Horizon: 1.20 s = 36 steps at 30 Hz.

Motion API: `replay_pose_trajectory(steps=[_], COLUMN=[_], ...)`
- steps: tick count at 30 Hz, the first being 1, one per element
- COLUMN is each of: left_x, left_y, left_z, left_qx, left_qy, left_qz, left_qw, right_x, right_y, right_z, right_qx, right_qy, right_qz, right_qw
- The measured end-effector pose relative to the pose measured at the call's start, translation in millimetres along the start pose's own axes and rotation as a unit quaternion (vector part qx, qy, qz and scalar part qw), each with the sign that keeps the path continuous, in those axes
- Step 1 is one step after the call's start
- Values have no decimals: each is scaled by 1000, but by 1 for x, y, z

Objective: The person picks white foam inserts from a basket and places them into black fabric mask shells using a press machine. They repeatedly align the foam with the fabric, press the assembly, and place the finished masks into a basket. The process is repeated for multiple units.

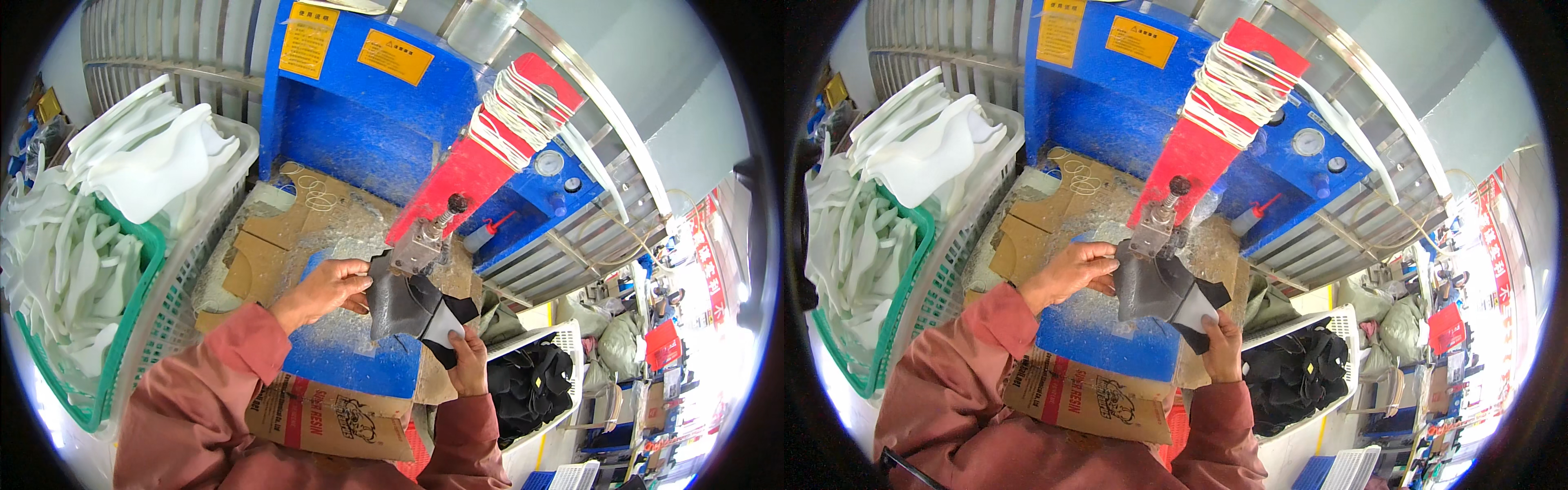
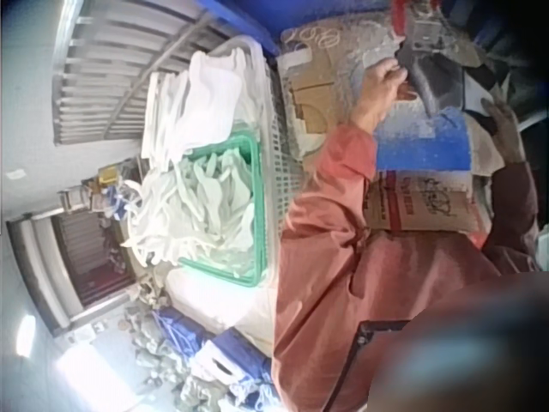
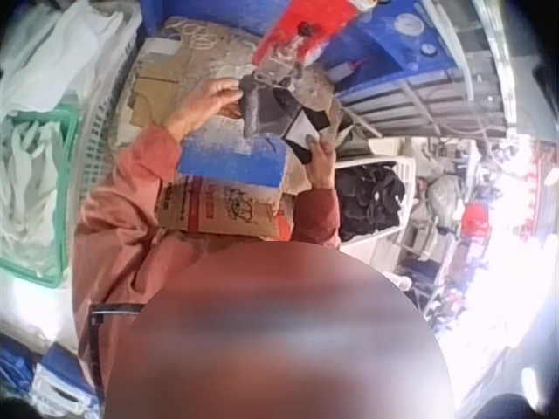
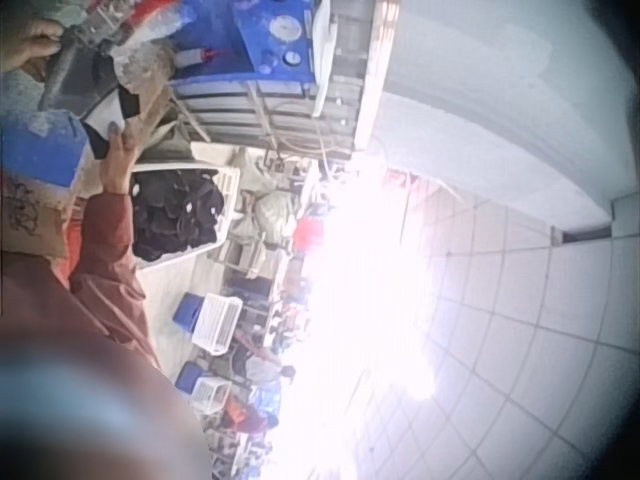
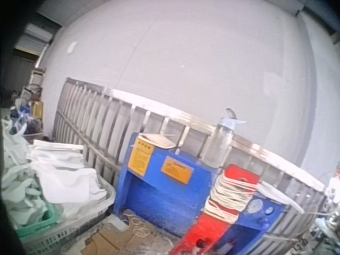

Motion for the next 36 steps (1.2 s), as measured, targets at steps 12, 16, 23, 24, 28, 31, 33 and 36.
replay_pose_trajectory(steps=[12,16,23,24,28,31,33,36], left_x=[18,26,29,30,36,43,42,54], left_y=[18,20,23,25,35,43,48,60], left_z=[-14,-18,-24,-25,-23,-18,-18,-11], left_qx=[6,16,11,13,-9,-29,-22,-53], left_qy=[12,21,24,17,35,22,25,2], left_qz=[-6,10,16,21,44,58,37,67], left_qw=[1000,1000,1000,1000,998,998,999,996], right_x=[-5,-7,-7,-6,0,2,11,8], right_y=[14,19,26,27,34,40,47,46], right_z=[17,17,29,30,35,20,15,14], right_qx=[-22,-14,-22,-24,-71,-41,-33,-49], right_qy=[40,28,53,69,247,188,286,272], right_qz=[6,-4,5,8,11,13,14,5], right_qw=[999,1000,998,997,966,981,958,961])
Point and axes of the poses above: each hand's wrist, its own y-axis away from the middle knuckle, its own z-axis out of the back of the hand, x = y × z, the point moved 10 cm from there along -y, towards the middle knuckle, and after that the axes turned 14 degrees about -y, right-handed, at the moved point
